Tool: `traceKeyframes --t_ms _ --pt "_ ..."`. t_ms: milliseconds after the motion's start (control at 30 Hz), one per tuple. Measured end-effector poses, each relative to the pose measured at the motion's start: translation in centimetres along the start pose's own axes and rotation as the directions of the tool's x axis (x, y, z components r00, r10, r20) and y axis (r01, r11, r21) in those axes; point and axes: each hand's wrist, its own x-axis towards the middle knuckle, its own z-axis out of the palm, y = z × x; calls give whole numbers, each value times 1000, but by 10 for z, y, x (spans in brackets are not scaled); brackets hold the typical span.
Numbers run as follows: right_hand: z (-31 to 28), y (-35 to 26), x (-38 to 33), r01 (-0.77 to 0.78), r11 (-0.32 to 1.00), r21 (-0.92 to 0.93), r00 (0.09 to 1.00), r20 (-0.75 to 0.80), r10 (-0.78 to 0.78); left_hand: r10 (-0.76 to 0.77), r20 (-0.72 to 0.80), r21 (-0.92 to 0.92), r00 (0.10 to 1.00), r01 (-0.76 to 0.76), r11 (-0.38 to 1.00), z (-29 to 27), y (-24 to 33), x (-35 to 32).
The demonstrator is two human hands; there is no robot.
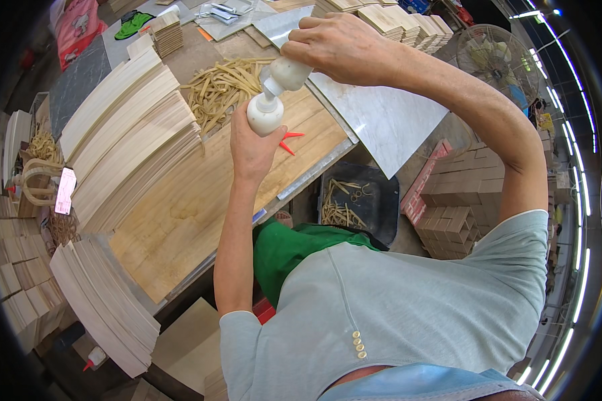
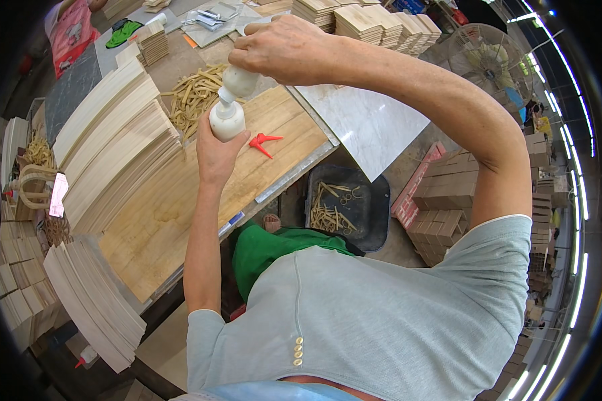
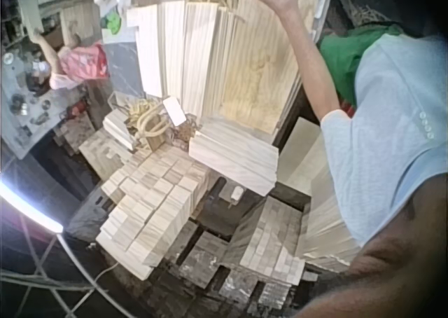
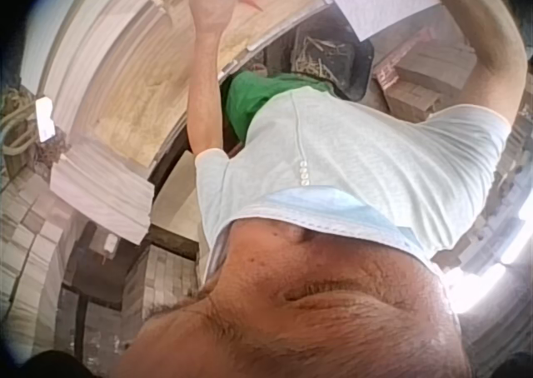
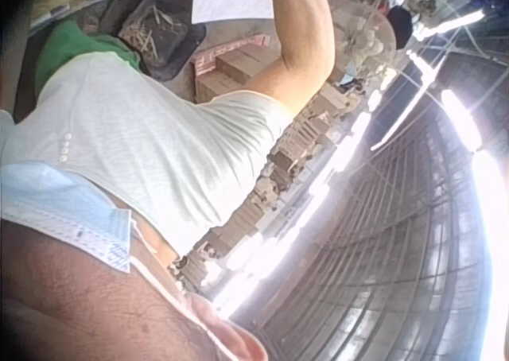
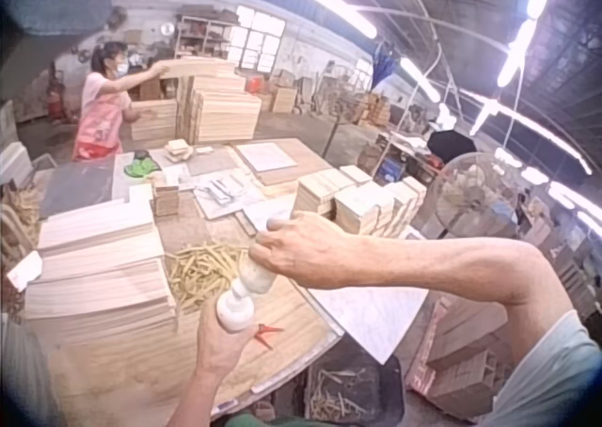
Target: Applying glue to wood blocks and stacking them in a workshop.
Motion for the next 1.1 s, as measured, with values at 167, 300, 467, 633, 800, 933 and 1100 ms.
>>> traceKeyframes --t_ms 167,300,467,633,800,933,1100 --pt "-1 -1 0 -10 1000 10 1000 2 10 -2 1 6 1000 2 1000 0 1 0" --pt "0 -1 0 -11 1000 11 1000 12 11 -1 -1 4 1000 1 1000 1 -2 0" --pt "1 0 -1 -7 1000 17 1000 -2 7 -15 3 -2 1000 15 1000 1 0 0" --pt "-1 -1 1 -20 999 49 999 31 19 4 6 -21 1000 -4 1000 0 0 0" --pt "0 0 0 -14 998 65 999 30 12 7 5 2 1000 -7 1000 1 0 0" --pt "3 1 0 -3 999 46 1000 -10 4 7 2 6 1000 -7 1000 1 -1 1" --pt "2 2 0 -2 999 37 1000 -19 2 -4 7 2 1000 4 1000 1 0 2"
